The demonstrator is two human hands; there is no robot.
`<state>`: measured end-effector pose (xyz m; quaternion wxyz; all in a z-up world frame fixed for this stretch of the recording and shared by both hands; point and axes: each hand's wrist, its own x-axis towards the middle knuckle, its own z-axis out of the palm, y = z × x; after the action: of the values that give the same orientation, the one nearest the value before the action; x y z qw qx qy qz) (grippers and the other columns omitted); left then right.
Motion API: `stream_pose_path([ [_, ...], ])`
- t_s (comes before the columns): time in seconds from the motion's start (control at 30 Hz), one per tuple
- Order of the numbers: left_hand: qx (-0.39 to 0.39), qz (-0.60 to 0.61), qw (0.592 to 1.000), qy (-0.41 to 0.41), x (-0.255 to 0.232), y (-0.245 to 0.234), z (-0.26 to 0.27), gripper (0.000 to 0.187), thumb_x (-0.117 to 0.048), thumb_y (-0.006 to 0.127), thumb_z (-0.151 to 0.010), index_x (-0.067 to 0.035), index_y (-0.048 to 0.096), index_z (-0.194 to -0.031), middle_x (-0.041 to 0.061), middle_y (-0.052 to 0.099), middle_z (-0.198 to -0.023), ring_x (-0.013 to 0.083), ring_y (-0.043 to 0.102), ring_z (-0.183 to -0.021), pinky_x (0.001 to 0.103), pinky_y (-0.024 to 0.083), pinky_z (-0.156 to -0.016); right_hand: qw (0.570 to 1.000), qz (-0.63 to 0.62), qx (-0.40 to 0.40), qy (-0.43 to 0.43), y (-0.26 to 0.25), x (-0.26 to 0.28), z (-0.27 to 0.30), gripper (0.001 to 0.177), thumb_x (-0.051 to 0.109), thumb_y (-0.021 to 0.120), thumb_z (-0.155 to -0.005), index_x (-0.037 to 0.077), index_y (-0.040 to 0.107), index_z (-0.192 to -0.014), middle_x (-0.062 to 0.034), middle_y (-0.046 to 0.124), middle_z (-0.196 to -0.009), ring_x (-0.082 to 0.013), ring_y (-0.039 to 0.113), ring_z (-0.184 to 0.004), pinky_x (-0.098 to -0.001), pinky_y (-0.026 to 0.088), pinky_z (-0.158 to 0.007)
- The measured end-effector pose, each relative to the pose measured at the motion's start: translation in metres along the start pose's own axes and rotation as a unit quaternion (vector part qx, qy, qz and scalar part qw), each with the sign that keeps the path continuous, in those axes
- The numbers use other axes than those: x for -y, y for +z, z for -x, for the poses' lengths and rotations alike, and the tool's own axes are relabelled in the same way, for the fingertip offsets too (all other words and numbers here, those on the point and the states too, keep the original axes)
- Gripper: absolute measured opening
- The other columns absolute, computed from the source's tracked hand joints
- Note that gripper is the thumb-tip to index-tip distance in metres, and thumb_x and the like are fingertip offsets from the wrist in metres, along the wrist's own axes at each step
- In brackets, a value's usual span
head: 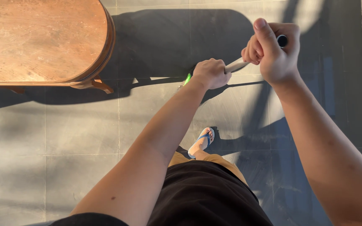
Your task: Sweeping the tiled floor of a balcony using a long-handled broom and a dustpan.
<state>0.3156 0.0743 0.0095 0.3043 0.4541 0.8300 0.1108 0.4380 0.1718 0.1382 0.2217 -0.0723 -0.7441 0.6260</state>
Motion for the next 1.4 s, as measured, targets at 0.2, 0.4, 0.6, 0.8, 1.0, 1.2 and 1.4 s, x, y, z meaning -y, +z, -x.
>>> stream_pose_path([
  [0.2, -0.041, -0.018, 0.995, -0.086, 0.087, -0.019, 0.088, 0.033, -0.039, 0.057, -0.092, -0.016, 0.08, -0.1, 0.006, 0.077, -0.091, 0.0252, 0.074, -0.091, 0.04, 0.057, -0.088, 0.995, -0.07, 0.065, -0.011, 0.103, 0.001, -0.006, 0.064, 0.04, 0.052, -0.115, 0.008, 0.039, -0.062, -0.0051, 0.043, -0.054, -0.0158, 0.045, -0.049, -0.0325, 0.047, -0.059],
  [0.4, -0.086, 0.01, 0.973, -0.213, 0.21, 0.006, 0.219, 0.031, -0.037, 0.058, -0.093, -0.017, 0.08, -0.102, 0.007, 0.077, -0.096, 0.027, 0.073, -0.096, 0.041, 0.056, -0.089, 0.969, -0.138, 0.203, -0.007, 0.262, 0.0, 0.018, 0.062, 0.036, 0.05, -0.116, 0.005, 0.043, -0.063, -0.0028, 0.043, -0.056, -0.0133, 0.042, -0.051, -0.0313, 0.044, -0.059],
  [0.6, -0.095, 0.074, 0.931, -0.345, 0.287, 0.051, 0.332, 0.032, -0.04, 0.061, -0.091, -0.017, 0.078, -0.106, 0.009, 0.076, -0.105, 0.0272, 0.072, -0.104, 0.041, 0.056, -0.093, 0.932, -0.159, 0.325, 0.001, 0.383, -0.008, 0.063, 0.06, 0.035, 0.049, -0.116, 0.004, 0.046, -0.064, -0.0014, 0.044, -0.058, -0.0116, 0.046, -0.056, -0.0292, 0.043, -0.058],
  [0.8, -0.084, 0.152, 0.895, -0.41, 0.317, 0.12, 0.375, 0.034, -0.038, 0.063, -0.089, -0.014, 0.076, -0.109, 0.012, 0.076, -0.109, 0.0292, 0.072, -0.105, 0.043, 0.056, -0.093, 0.907, -0.133, 0.399, 0.034, 0.427, -0.022, 0.102, 0.062, 0.038, 0.045, -0.115, 0.006, 0.049, -0.062, -0.0004, 0.048, -0.055, -0.0088, 0.045, -0.054, -0.0272, 0.04, -0.055],
  [1.0, -0.125, 0.175, 0.9, -0.38, 0.307, 0.133, 0.344, 0.036, -0.037, 0.063, -0.09, -0.009, 0.076, -0.109, 0.016, 0.075, -0.109, 0.033, 0.071, -0.107, 0.044, 0.056, -0.094, 0.905, -0.083, 0.417, 0.027, 0.4, -0.014, 0.087, 0.064, 0.039, 0.043, -0.114, 0.007, 0.05, -0.059, -0.0002, 0.05, -0.053, -0.0089, 0.045, -0.05, -0.0268, 0.04, -0.052],
  [1.2, -0.11, 0.191, 0.917, -0.331, 0.241, 0.095, 0.257, 0.034, -0.034, 0.063, -0.089, -0.01, 0.075, -0.109, 0.015, 0.076, -0.106, 0.0322, 0.072, -0.103, 0.043, 0.056, -0.092, 0.926, -0.088, 0.367, 0.034, 0.307, -0.018, 0.048, 0.065, 0.036, 0.045, -0.115, 0.005, 0.046, -0.058, -0.0015, 0.043, -0.053, -0.0116, 0.047, -0.052, -0.0296, 0.046, -0.057],
  [1.4, -0.071, 0.195, 0.941, -0.268, 0.128, 0.08, 0.122, 0.033, -0.033, 0.064, -0.089, -0.01, 0.077, -0.108, 0.013, 0.076, -0.104, 0.0298, 0.072, -0.102, 0.043, 0.057, -0.09, 0.946, -0.074, 0.311, 0.053, 0.143, -0.031, 0.015, 0.066, 0.035, 0.047, -0.116, 0.005, 0.042, -0.057, -0.0021, 0.042, -0.053, -0.0128, 0.041, -0.051, -0.0311, 0.044, -0.058],
])
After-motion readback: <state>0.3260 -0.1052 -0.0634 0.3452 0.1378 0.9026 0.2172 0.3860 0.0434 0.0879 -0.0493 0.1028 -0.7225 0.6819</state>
